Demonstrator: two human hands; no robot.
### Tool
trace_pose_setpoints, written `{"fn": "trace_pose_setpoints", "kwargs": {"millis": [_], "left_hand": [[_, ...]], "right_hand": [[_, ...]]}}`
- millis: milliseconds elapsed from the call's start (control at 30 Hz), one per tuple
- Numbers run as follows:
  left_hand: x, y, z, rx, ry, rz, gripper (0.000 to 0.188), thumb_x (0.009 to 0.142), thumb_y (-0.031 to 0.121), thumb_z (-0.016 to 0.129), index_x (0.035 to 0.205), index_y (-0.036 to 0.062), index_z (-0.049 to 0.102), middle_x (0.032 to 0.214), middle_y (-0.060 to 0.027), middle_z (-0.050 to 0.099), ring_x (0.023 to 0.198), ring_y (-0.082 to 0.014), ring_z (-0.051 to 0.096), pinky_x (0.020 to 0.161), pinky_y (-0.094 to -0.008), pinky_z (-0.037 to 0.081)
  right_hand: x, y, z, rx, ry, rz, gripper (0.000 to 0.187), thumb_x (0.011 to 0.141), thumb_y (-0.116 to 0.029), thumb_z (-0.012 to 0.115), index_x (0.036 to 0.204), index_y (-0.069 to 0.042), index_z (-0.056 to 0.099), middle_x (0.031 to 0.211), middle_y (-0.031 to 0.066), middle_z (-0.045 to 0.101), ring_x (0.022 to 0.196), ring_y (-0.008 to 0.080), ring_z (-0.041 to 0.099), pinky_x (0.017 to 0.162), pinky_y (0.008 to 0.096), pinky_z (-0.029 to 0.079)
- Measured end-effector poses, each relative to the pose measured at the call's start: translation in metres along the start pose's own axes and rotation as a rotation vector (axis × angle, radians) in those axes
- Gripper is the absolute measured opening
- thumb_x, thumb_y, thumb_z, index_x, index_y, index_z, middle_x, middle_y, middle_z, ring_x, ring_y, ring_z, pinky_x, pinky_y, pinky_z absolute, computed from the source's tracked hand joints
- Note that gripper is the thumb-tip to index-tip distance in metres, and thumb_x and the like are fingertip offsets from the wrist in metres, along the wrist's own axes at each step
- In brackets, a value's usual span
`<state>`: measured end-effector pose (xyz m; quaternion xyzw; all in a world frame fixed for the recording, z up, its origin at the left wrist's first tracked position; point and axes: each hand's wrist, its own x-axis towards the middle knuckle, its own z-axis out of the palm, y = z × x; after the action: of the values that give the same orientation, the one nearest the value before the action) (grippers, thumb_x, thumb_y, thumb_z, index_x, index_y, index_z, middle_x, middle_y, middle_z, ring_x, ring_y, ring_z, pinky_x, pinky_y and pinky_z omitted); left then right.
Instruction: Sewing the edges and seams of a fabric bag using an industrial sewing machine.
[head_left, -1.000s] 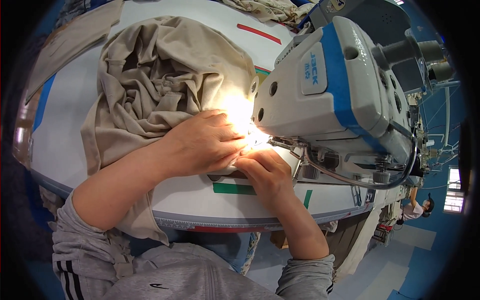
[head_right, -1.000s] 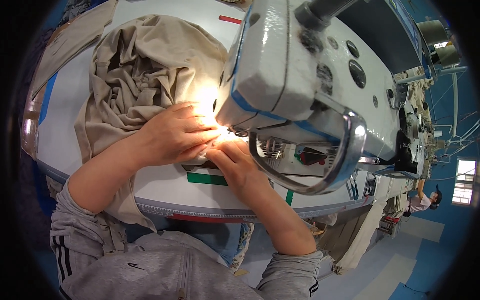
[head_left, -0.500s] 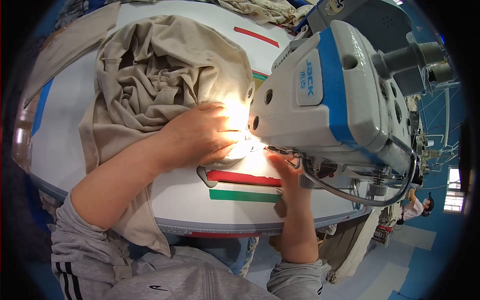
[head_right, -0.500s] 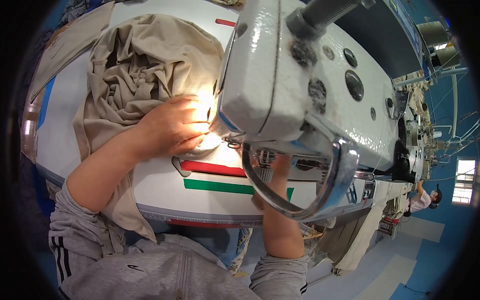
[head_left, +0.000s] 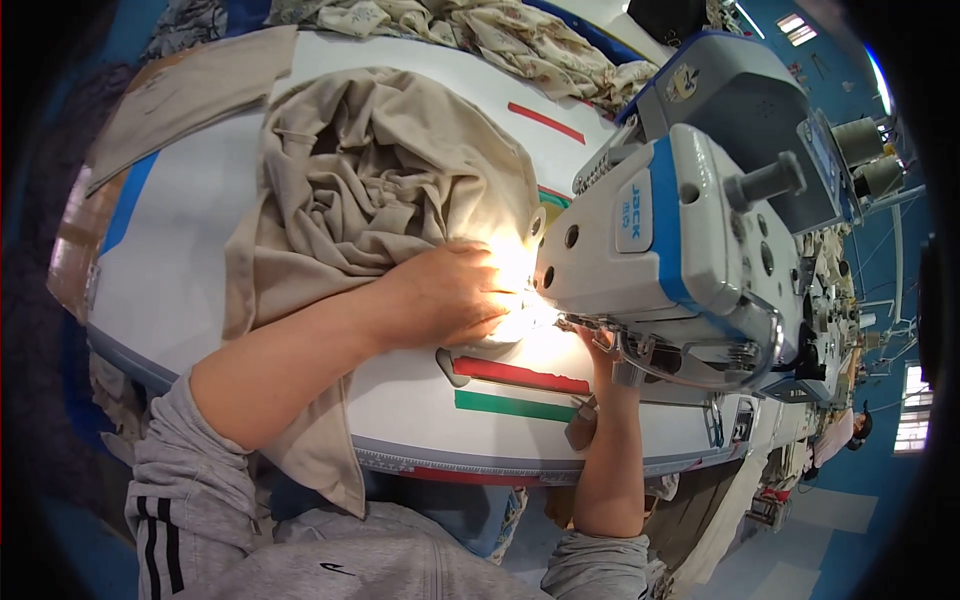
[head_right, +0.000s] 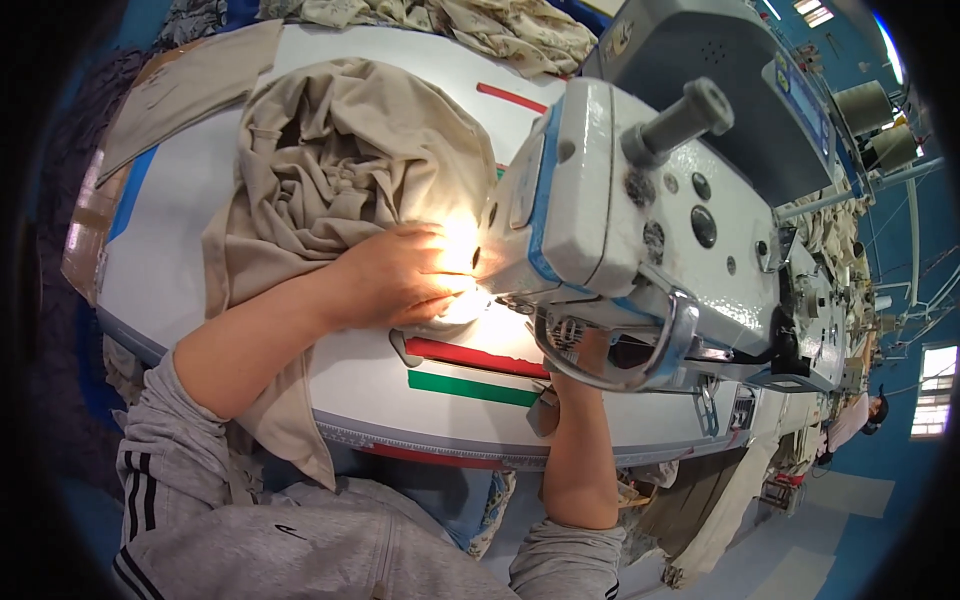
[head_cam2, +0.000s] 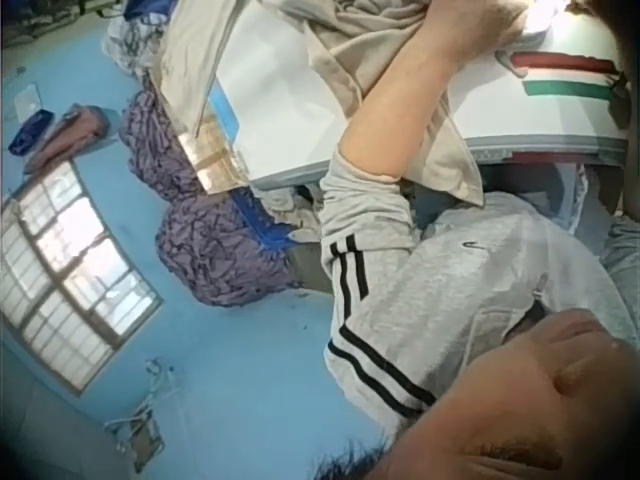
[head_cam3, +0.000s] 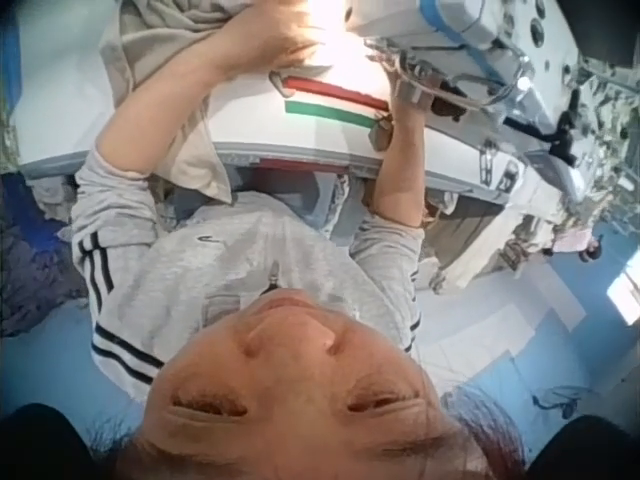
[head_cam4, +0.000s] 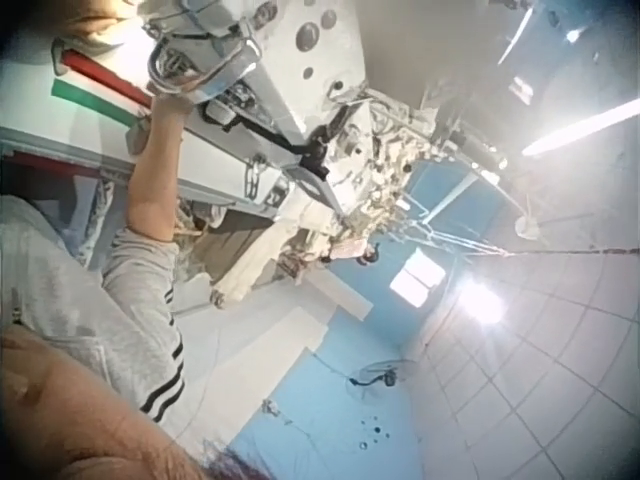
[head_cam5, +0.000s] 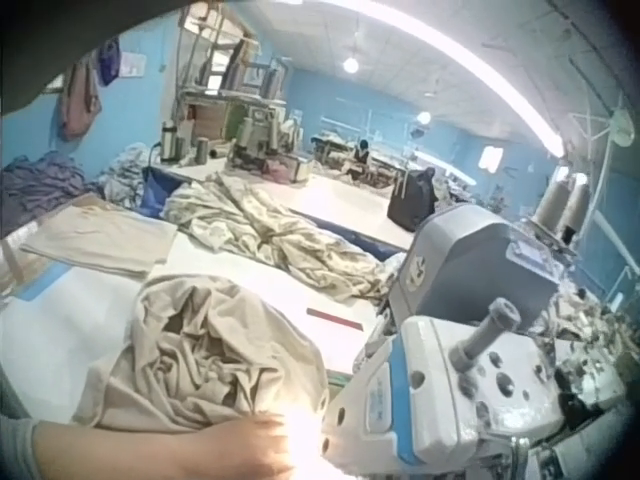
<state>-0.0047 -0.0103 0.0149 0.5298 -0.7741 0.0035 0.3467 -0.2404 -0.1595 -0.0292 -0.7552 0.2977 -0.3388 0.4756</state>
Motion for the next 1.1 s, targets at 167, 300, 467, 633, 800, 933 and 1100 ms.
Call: {"fn": "trace_pose_setpoints", "kwargs": {"millis": [167, 300, 467, 633, 800, 933, 1100], "left_hand": [[-0.006, -0.001, 0.002, 0.056, -0.091, -0.033, 0.026, 0.083, 0.016, 0.064, 0.107, 0.0085, 0.067, 0.107, -0.0055, 0.064, 0.106, -0.0245, 0.059, 0.096, -0.0383, 0.046], [-0.009, 0.001, 0.001, 0.110, 0.001, 0.008, 0.021, 0.079, 0.014, 0.063, 0.099, 0.0079, 0.065, 0.108, -0.0048, 0.063, 0.105, -0.0234, 0.058, 0.092, -0.0359, 0.047], [-0.016, -0.004, 0.005, 0.158, -0.037, -0.040, 0.024, 0.078, 0.013, 0.064, 0.102, 0.0067, 0.066, 0.107, -0.0045, 0.065, 0.106, -0.0243, 0.059, 0.090, -0.0388, 0.048], [-0.038, 0.001, -0.051, 0.284, 0.360, -0.249, 0.029, 0.085, 0.017, 0.065, 0.111, 0.0043, 0.068, 0.115, -0.0109, 0.067, 0.112, -0.0297, 0.060, 0.092, -0.0428, 0.049], [-0.142, -0.006, -0.127, 0.435, 0.008, -0.796, 0.045, 0.088, 0.031, 0.066, 0.122, 0.0015, 0.063, 0.119, -0.0162, 0.062, 0.111, -0.0341, 0.059, 0.096, -0.0426, 0.048], [-0.140, 0.041, -0.130, 0.466, -0.113, -1.017, 0.049, 0.089, 0.039, 0.065, 0.119, -0.0002, 0.063, 0.114, -0.0159, 0.058, 0.108, -0.0343, 0.059, 0.092, -0.0440, 0.050], [-0.151, 0.034, -0.113, 0.484, -0.071, -1.030, 0.054, 0.090, 0.042, 0.063, 0.125, 0.0012, 0.059, 0.120, -0.0157, 0.058, 0.110, -0.0351, 0.059, 0.093, -0.0432, 0.049]], "right_hand": [[-0.002, -0.015, -0.023, -0.662, 0.147, -0.078, 0.045, 0.086, -0.013, 0.074, 0.125, -0.002, 0.055, 0.123, 0.0118, 0.060, 0.108, 0.0254, 0.060, 0.099, 0.0391, 0.046], [-0.005, -0.007, -0.059, -0.493, 0.442, 0.037, 0.050, 0.086, -0.011, 0.072, 0.130, -0.002, 0.052, 0.130, 0.0150, 0.055, 0.117, 0.0298, 0.055, 0.102, 0.0402, 0.043], [0.000, 0.017, -0.069, -0.706, 0.310, -0.009, 0.063, 0.085, -0.012, 0.074, 0.140, -0.004, 0.044, 0.144, 0.0210, 0.042, 0.135, 0.0405, 0.037, 0.112, 0.0449, 0.031], [-0.006, 0.013, -0.065, -0.742, 0.333, -0.211, 0.043, 0.090, -0.010, 0.069, 0.129, -0.002, 0.055, 0.136, 0.0198, 0.051, 0.128, 0.0386, 0.047, 0.106, 0.0455, 0.038], [-0.073, -0.065, 0.014, -0.485, 0.138, -0.557, 0.018, 0.089, -0.001, 0.065, 0.107, -0.003, 0.067, 0.099, 0.0149, 0.069, 0.093, 0.0300, 0.066, 0.079, 0.0387, 0.054], [-0.138, -0.148, 0.100, -0.033, -0.442, -0.774, 0.038, 0.081, -0.020, 0.078, 0.113, -0.003, 0.066, 0.103, 0.0138, 0.070, 0.092, 0.0301, 0.069, 0.081, 0.0407, 0.057], [-0.165, -0.133, 0.225, -0.666, -0.430, -0.905, 0.044, 0.083, -0.019, 0.061, 0.125, -0.007, 0.059, 0.121, 0.0120, 0.059, 0.119, 0.0269, 0.054, 0.109, 0.0450, 0.038]]}}
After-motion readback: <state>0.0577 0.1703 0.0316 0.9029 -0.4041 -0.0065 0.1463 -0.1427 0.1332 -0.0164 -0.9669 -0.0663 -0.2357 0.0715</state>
